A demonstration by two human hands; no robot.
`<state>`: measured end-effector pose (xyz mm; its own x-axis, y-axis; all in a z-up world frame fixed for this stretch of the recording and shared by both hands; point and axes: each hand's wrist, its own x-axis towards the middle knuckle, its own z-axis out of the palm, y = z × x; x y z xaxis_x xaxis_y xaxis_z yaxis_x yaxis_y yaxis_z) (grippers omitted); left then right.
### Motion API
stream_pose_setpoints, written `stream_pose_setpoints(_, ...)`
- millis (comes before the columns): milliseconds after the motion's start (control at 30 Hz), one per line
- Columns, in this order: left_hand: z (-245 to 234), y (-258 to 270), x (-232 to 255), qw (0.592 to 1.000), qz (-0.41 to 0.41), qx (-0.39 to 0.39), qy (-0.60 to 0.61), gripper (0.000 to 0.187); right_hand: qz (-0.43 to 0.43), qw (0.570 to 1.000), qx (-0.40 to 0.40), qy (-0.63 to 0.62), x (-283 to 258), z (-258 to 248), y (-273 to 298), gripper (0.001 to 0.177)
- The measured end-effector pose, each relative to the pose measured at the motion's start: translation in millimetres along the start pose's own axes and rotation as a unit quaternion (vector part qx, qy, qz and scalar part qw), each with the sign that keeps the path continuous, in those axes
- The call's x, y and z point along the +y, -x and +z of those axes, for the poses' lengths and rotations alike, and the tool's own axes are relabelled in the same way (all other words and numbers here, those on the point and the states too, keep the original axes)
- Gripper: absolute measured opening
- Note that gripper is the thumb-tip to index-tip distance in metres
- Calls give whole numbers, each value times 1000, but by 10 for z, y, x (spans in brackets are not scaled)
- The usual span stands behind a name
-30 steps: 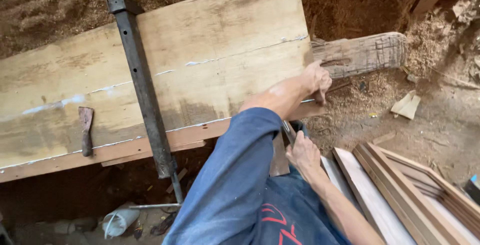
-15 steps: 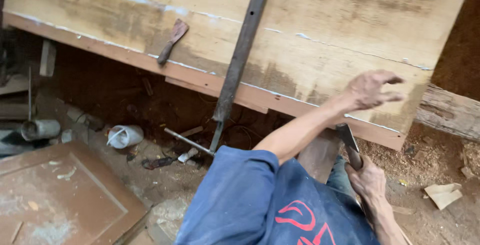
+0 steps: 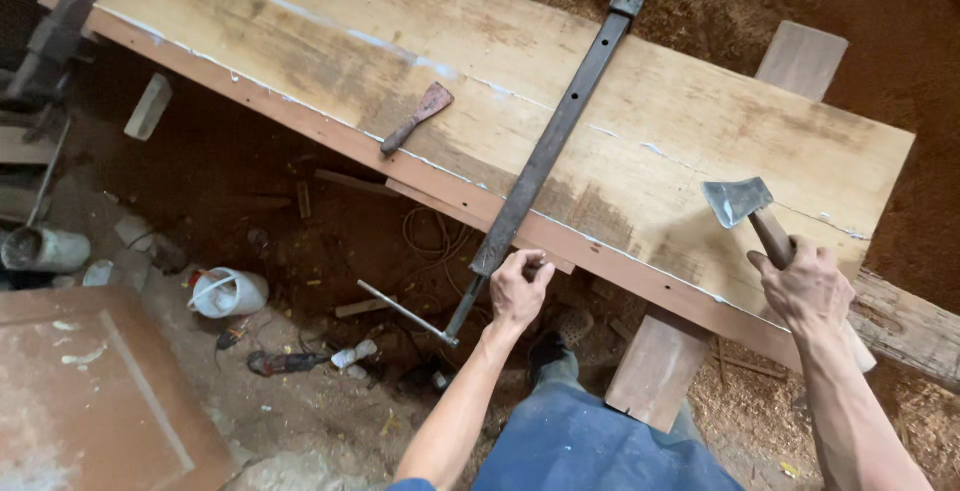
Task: The person applies glue to the edges of two wooden planks, aligns them, and secures them with a long metal clamp. They then insert small wooden shims under the clamp to ensure even pressure.
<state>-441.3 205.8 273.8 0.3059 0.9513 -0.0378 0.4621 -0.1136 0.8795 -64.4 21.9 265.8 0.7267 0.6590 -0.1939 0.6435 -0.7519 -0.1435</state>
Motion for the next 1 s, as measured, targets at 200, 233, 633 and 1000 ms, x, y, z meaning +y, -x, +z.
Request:
stream_pose_setpoints(200,-328,-251,-185,991,80,64,-85,23,-2,996,87,33,-4,279,-135,66)
stream_pose_setpoints(233,-380,-305,-230,982,115,79,-127,24,-3,991,119,57,14,364,-96,62)
stream_pose_setpoints(633,-349,-602,-380,974,77,49,-210,36,-114,942,248,-198,-1121,1013,973,20)
stream_pose_setpoints(1000,-307,-615,-394,977,69,48,-197,36,-123,923,-93,-353,-2066,1175,1713,21)
